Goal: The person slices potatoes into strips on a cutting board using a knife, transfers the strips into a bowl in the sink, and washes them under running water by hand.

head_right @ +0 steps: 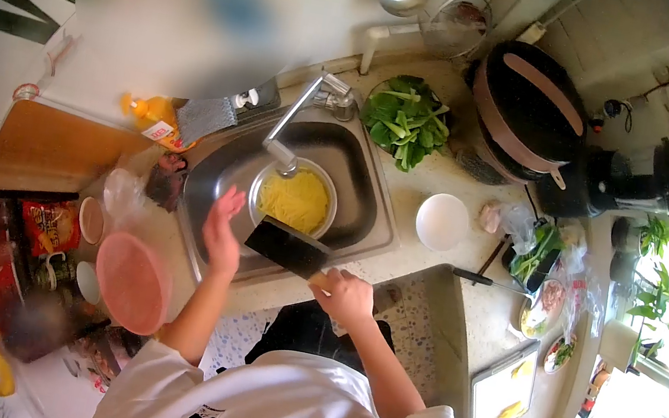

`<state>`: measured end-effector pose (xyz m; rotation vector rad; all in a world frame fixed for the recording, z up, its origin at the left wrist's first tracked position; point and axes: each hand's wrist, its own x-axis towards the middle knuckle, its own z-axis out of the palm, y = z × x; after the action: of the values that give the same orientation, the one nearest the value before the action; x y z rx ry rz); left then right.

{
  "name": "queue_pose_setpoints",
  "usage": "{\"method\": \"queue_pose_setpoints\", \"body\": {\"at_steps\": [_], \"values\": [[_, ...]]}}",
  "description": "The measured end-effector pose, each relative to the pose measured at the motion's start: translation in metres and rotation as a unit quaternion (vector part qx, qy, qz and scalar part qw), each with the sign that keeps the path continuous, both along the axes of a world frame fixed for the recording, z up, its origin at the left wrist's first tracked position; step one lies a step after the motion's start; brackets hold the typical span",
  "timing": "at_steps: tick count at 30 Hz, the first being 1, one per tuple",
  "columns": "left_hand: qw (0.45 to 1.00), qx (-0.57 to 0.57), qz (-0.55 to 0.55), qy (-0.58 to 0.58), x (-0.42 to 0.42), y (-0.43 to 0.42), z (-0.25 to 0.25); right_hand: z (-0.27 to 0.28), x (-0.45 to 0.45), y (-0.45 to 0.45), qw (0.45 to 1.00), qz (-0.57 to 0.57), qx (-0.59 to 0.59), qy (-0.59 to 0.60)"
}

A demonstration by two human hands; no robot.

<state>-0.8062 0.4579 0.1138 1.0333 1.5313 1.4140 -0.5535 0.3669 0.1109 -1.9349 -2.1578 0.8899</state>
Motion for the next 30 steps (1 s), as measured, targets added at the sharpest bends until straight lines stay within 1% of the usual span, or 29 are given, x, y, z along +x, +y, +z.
{"method": "queue_pose_setpoints", "body": {"at_steps": [2,3,5,6,7,9,12,13,15,16,18,21,22,24,27,30], "values": [[0.999,-0.008,0.003,-0.045,-0.002,-0.011,0.016,0.004,0.018,-0.020,0.998,-0.053,-0.026,0.022],[0.993,-0.030,0.046,-0.100,0.006,-0.013,0.024,0.010,0.028,-0.031,0.995,-0.081,-0.048,0.034],[0.985,-0.082,0.020,-0.149,0.007,-0.029,0.020,0.017,0.051,-0.062,0.986,-0.134,-0.081,0.056],[0.979,-0.107,0.004,-0.173,0.012,-0.033,0.017,0.030,0.061,-0.074,0.984,-0.151,-0.074,0.057],[0.972,-0.124,0.016,-0.200,0.024,-0.036,0.017,0.036,0.072,-0.090,0.980,-0.173,-0.075,0.063],[0.970,-0.149,-0.019,-0.193,0.050,-0.048,0.015,0.047,0.093,-0.125,0.968,-0.221,-0.098,0.061],[0.961,-0.188,-0.074,-0.187,0.103,-0.070,0.020,0.045,0.122,-0.194,0.943,-0.307,-0.094,0.085],[0.957,-0.202,-0.104,-0.178,0.120,-0.079,0.016,0.051,0.130,-0.213,0.923,-0.350,-0.100,0.126],[0.945,-0.220,-0.171,-0.169,0.161,-0.100,0.015,0.053,0.142,-0.257,0.887,-0.425,-0.086,0.159],[0.934,-0.226,-0.211,-0.180,0.184,-0.112,0.023,0.054,0.149,-0.279,0.866,-0.462,-0.077,0.175],[0.909,-0.215,-0.325,-0.148,0.222,-0.137,0.022,0.054,0.160,-0.324,0.826,-0.525,-0.039,0.203],[0.873,-0.246,-0.408,-0.108,0.288,-0.185,0.032,0.027,0.176,-0.404,0.762,-0.598,0.028,0.246],[0.864,-0.254,-0.428,-0.076,0.310,-0.202,0.036,0.018,0.181,-0.432,0.735,-0.624,0.041,0.260],[0.847,-0.255,-0.463,-0.055,0.350,-0.240,0.033,0.003,0.189,-0.481,0.680,-0.669,0.069,0.292],[0.814,-0.268,-0.513,-0.041,0.405,-0.297,0.031,0.013,0.209,-0.537,0.657,-0.698,0.108,0.264],[0.788,-0.258,-0.559,-0.027,0.454,-0.343,0.016,0.022,0.226,-0.581,0.644,-0.725,0.136,0.201]]}}
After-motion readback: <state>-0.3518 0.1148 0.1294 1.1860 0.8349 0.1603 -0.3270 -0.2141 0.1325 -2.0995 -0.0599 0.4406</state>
